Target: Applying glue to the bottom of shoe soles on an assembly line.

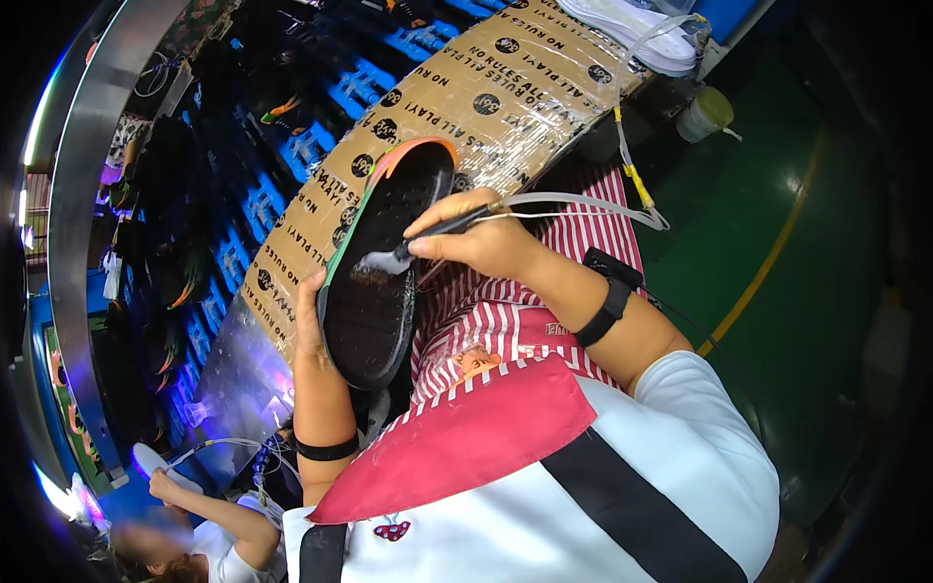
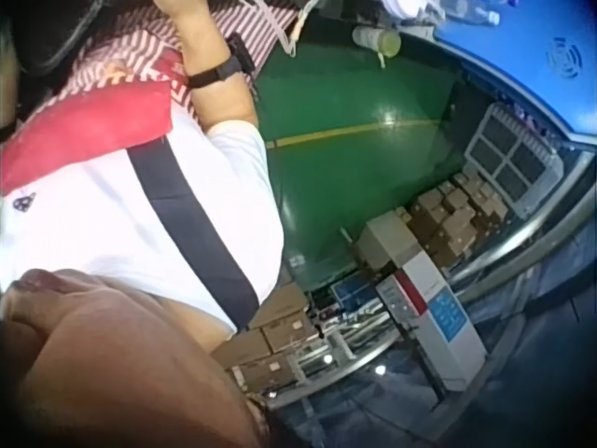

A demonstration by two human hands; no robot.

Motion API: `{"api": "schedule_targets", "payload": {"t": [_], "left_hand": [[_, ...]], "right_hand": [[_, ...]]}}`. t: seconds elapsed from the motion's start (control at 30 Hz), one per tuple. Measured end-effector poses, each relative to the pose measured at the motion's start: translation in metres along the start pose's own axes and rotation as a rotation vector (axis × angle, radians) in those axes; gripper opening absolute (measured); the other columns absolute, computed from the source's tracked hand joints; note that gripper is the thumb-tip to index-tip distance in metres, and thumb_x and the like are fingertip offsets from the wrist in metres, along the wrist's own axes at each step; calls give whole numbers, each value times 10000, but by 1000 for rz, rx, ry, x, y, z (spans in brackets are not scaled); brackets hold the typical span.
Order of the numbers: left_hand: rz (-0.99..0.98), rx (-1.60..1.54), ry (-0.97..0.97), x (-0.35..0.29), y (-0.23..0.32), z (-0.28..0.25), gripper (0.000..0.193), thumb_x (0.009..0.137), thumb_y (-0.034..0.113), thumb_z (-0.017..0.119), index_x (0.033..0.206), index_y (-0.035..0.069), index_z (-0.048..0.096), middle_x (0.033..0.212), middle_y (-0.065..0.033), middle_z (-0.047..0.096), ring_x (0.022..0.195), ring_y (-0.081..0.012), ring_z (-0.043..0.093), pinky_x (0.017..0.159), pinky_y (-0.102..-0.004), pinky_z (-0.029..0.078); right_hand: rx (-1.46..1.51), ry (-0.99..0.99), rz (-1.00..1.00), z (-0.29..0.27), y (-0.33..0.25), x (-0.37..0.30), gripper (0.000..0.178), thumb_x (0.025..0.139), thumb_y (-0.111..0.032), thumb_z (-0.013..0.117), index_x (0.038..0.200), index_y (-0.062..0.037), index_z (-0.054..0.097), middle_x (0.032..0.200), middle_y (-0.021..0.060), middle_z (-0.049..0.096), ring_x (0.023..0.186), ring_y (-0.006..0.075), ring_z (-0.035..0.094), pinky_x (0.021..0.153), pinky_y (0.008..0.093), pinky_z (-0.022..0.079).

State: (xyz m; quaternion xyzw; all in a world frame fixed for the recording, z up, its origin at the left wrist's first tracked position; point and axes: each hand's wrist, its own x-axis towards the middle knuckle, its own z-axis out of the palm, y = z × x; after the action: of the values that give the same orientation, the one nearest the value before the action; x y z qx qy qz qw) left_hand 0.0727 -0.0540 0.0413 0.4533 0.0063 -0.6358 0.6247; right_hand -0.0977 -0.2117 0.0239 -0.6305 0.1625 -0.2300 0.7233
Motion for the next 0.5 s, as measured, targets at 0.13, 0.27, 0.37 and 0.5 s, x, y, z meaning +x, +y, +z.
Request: {"api": "schedule_targets", "payload": {"t": [0.13, 0.27, 0.37, 0.5], "left_hand": [[46, 31, 41, 0, -6, -2, 498, 800, 334, 401, 1112, -43, 497, 1025, -181, 583, 880, -254, 599, 789, -340, 486], [68, -25, 88, -4, -8, 0, 509, 778, 355, 421, 1118, -16, 501, 1023, -166, 584, 880, -263, 593, 784, -356, 485], [105, -88, 113, -1, -10, 5, 512, 782, 374, 404, 1120, 3, 502, 1023, -158, 585, 876, -265, 592, 784, -366, 484], [201, -139, 91, 7, -12, -6, 521, 802, 401, 356, 1118, 13, 502, 1013, -156, 588, 871, -266, 592, 776, -370, 485]], "right_hand": [[11, 89, -6, -10, 7, 6, 158, 713, -69, 662, 846, 15, 648, 710, 73, 637, 612, 93, 588, 578, 203, 468], [-88, 280, -92, -9, 12, 11, 142, 713, -88, 664, 829, -7, 655, 697, 66, 630, 589, 89, 566, 536, 215, 439], [-516, 304, -421, 7, 6, 4, 211, 693, -89, 671, 890, -22, 634, 674, 97, 593, 565, 166, 562, 504, 268, 428], [-546, -15, -665, 28, 0, -1, 222, 660, -100, 691, 872, -63, 633, 643, 87, 549, 548, 238, 532, 486, 313, 417]]}}
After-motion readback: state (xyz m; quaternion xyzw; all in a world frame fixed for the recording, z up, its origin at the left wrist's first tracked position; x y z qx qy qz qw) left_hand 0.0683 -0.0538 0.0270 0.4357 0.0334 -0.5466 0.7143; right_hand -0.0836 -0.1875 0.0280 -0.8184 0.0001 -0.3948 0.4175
